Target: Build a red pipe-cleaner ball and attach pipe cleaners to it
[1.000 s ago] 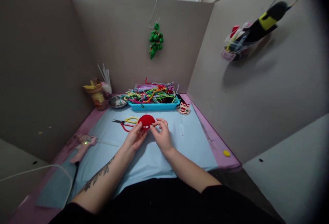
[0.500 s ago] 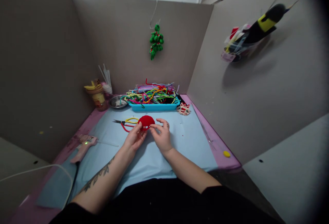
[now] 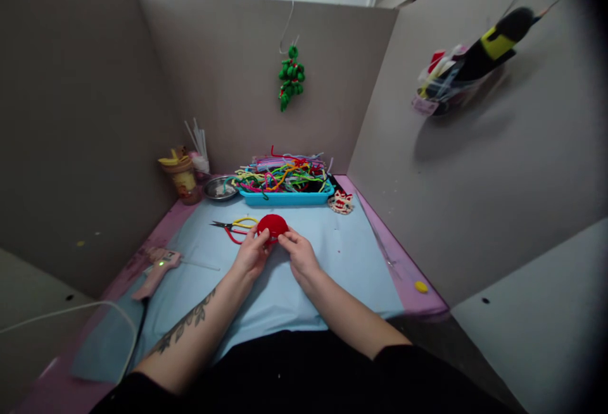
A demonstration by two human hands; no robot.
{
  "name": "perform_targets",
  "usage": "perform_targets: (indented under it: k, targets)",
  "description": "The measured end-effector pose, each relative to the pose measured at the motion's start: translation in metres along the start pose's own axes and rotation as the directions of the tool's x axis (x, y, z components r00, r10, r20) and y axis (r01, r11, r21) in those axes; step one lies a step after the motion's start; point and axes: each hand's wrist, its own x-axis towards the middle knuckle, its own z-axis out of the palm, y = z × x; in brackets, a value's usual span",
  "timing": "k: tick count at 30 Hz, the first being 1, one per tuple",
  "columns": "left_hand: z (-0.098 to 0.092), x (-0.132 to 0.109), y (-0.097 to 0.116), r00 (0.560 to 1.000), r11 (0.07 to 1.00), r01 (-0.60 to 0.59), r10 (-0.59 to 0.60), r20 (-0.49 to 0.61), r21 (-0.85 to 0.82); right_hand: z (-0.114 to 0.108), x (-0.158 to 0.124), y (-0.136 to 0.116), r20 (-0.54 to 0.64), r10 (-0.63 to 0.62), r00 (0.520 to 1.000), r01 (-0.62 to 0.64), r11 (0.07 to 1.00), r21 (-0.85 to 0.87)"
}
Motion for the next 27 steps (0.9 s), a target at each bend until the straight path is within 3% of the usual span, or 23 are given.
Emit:
perform_targets:
  k: [7,27]
  targets:
    - [0.002,-0.003,-0.001,1.000,0.999,-0.027,0.027,-0.010,0.045,0.000,-0.002,-0.008,0.064,0.141,0.988,-0.151,0.972,0.181]
    - [0.003,-0.003,-0.005,1.000,0.999,0.008,-0.008,-0.009,0.032,0.002,0.002,0.005,-0.009,-0.048,0.999,0.048,0.984,0.171]
